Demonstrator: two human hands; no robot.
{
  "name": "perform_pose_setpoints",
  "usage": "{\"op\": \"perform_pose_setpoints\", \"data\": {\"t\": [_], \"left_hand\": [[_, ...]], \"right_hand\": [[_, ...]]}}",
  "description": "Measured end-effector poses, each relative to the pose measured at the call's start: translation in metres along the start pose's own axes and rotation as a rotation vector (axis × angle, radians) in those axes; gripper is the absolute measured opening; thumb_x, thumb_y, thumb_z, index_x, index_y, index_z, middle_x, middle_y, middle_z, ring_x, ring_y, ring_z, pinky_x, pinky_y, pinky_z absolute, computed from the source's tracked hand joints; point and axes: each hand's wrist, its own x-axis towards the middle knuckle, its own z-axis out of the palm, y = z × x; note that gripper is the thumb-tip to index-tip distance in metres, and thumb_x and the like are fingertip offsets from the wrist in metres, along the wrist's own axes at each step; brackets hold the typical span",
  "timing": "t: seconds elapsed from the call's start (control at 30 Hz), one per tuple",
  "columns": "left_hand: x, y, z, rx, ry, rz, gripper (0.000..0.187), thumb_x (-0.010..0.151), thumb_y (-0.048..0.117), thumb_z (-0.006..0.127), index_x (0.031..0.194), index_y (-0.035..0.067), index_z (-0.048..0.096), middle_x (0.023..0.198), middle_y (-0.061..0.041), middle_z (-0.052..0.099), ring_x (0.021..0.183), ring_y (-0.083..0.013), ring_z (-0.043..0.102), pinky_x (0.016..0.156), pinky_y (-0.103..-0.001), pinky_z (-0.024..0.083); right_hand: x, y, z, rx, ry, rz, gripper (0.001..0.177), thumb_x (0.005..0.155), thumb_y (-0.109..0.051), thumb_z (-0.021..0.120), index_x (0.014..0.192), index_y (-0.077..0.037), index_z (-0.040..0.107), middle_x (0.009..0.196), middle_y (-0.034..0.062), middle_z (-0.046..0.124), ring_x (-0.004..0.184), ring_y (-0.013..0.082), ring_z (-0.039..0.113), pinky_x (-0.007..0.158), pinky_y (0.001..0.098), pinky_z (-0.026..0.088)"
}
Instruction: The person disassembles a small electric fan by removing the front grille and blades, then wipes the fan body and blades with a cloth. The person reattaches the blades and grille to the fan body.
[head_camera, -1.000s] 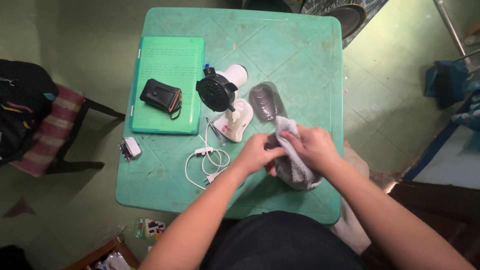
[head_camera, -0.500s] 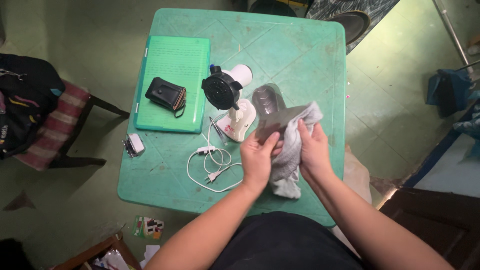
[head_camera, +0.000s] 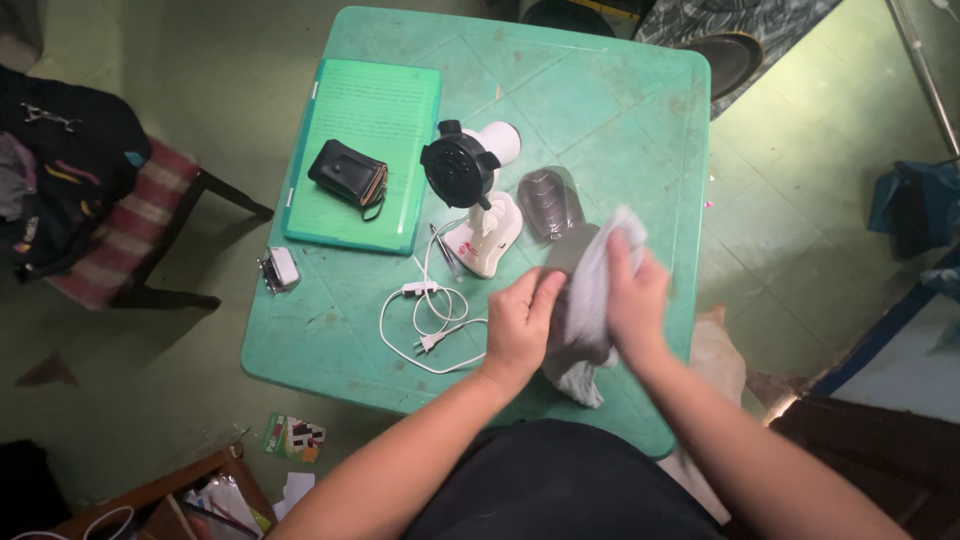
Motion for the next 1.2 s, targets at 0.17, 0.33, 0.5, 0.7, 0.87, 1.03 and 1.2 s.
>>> {"op": "perform_pose_setpoints", "data": {"t": [0.17, 0.33, 0.5, 0.7, 0.87, 1.03, 1.2], "left_hand": [[0.0, -0.004, 0.011, -0.083, 0.114, 0.058, 0.024, 0.109, 0.021, 0.052, 0.108, 0.0, 0.062, 0.087, -0.018, 0.069, 0.076, -0.0334, 0.068, 0.066, -0.039, 0.052], [0.008, -0.014, -0.008, -0.031, -0.165, -0.011, 0.025, 0.107, 0.022, 0.056, 0.102, -0.002, 0.062, 0.074, -0.021, 0.062, 0.063, -0.0364, 0.059, 0.06, -0.041, 0.047], [0.019, -0.01, -0.04, -0.001, -0.306, 0.042, 0.028, 0.105, 0.024, 0.061, 0.094, -0.002, 0.063, 0.071, -0.019, 0.062, 0.061, -0.0318, 0.06, 0.056, -0.038, 0.046], [0.043, 0.004, -0.097, 0.116, -0.42, -0.121, 0.033, 0.093, 0.028, 0.073, 0.078, -0.001, 0.067, 0.059, -0.014, 0.063, 0.049, -0.0196, 0.061, 0.05, -0.034, 0.045], [0.067, 0.02, -0.125, 0.141, -0.447, 0.105, 0.034, 0.09, 0.032, 0.078, 0.076, 0.001, 0.07, 0.061, -0.01, 0.066, 0.049, -0.0191, 0.06, 0.051, -0.035, 0.046], [0.099, 0.033, -0.144, 0.169, -0.427, 0.222, 0.027, 0.09, 0.033, 0.077, 0.085, 0.005, 0.075, 0.064, -0.01, 0.064, 0.051, -0.0223, 0.058, 0.051, -0.036, 0.045], [0.113, 0.038, -0.151, 0.333, -0.466, 0.314, 0.036, 0.089, 0.037, 0.084, 0.079, 0.005, 0.069, 0.07, -0.009, 0.063, 0.061, -0.0258, 0.06, 0.058, -0.039, 0.047]], "right_hand": [[-0.025, -0.01, 0.019, 0.215, -0.103, -0.076, 0.026, 0.105, -0.019, 0.063, 0.12, 0.002, 0.068, 0.108, 0.0034, 0.073, 0.095, 0.007, 0.063, 0.082, 0.0266, 0.054], [0.001, -0.011, -0.01, 0.254, -0.252, 0.118, 0.032, 0.096, -0.017, 0.071, 0.121, 0.003, 0.067, 0.106, 0.0063, 0.073, 0.092, 0.0099, 0.068, 0.08, 0.027, 0.056], [-0.001, 0.005, -0.03, 0.073, -0.291, 0.281, 0.032, 0.097, -0.026, 0.071, 0.106, 0.004, 0.075, 0.092, 0.0066, 0.076, 0.081, 0.0121, 0.068, 0.069, 0.0286, 0.055], [-0.009, 0.0, -0.02, -1.033, -0.395, 0.132, 0.042, 0.1, -0.041, 0.068, 0.104, 0.0, 0.077, 0.101, 0.0156, 0.075, 0.096, 0.0285, 0.071, 0.084, 0.0407, 0.055], [0.009, -0.058, 0.014, 0.15, -0.416, 0.238, 0.045, 0.104, -0.035, 0.052, 0.133, -0.004, 0.064, 0.128, 0.0132, 0.069, 0.118, 0.0272, 0.066, 0.101, 0.0402, 0.052], [0.011, -0.11, 0.04, 0.653, -0.62, 0.293, 0.053, 0.107, -0.041, 0.047, 0.137, 0.001, 0.06, 0.124, 0.0163, 0.072, 0.111, 0.0294, 0.072, 0.095, 0.0403, 0.055], [-0.001, -0.112, 0.051, 0.219, -0.452, 0.225, 0.036, 0.098, -0.013, 0.064, 0.129, 0.004, 0.065, 0.115, 0.0187, 0.073, 0.095, 0.0315, 0.074, 0.072, 0.0394, 0.058]]}}
